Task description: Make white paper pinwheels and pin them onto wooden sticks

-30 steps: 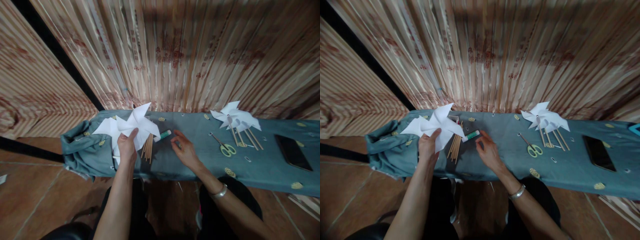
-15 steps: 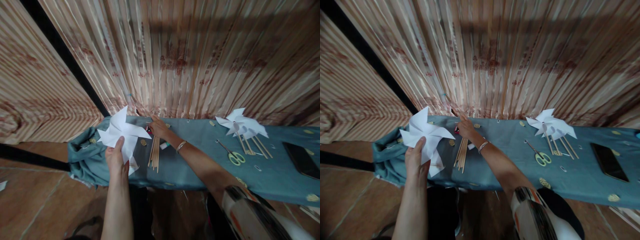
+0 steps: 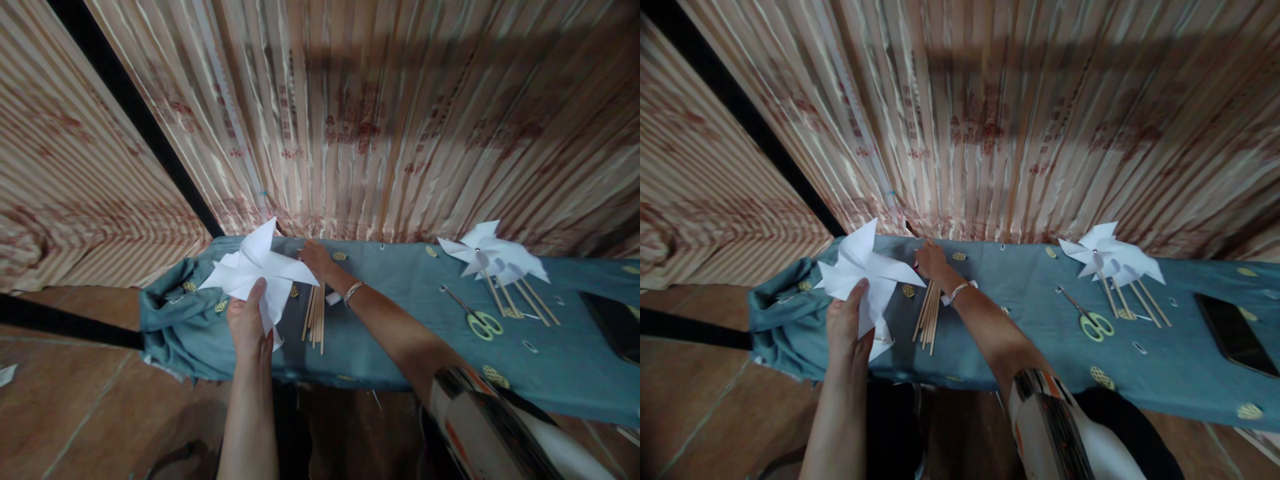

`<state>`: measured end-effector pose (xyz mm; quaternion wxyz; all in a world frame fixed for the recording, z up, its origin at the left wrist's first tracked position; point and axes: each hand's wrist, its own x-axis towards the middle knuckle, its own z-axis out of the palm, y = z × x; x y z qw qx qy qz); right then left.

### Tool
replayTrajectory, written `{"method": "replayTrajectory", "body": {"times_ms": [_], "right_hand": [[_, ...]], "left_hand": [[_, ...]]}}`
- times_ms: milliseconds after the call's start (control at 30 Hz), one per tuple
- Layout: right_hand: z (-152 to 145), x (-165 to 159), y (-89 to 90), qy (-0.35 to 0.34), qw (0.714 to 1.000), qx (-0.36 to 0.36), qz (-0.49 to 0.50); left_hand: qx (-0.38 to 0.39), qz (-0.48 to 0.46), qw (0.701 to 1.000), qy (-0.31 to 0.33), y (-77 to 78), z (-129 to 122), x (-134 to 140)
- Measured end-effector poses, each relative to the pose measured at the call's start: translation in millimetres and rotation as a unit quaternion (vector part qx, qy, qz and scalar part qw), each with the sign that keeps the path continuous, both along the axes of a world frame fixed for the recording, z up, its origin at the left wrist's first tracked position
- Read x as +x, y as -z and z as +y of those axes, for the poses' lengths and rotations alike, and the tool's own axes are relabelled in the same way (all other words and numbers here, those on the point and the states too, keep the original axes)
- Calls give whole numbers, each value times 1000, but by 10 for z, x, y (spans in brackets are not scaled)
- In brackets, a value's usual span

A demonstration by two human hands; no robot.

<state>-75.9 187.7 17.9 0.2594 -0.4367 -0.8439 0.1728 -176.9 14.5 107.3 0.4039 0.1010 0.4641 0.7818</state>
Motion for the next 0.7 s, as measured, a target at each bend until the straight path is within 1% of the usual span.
{"method": "replayTrajectory", "body": {"times_ms": [133, 233, 333, 533, 700], "right_hand": [[3, -6, -37, 9, 997, -9, -75], [-9, 1, -82, 9, 994, -12, -106], [-24, -7, -122, 9, 993, -15, -118], [-65, -1, -138, 19, 996, -15, -91], [-99, 91, -126, 20, 1000, 0, -18]], "left_hand": [[4, -8, 1000, 4, -1, -6, 1], [16, -10, 1000, 9, 13, -5, 1], [11, -8, 1000, 8, 28, 3, 6], [6, -8, 1000, 17, 27, 4, 30], [0, -8, 1000, 15, 12, -4, 37]]}}
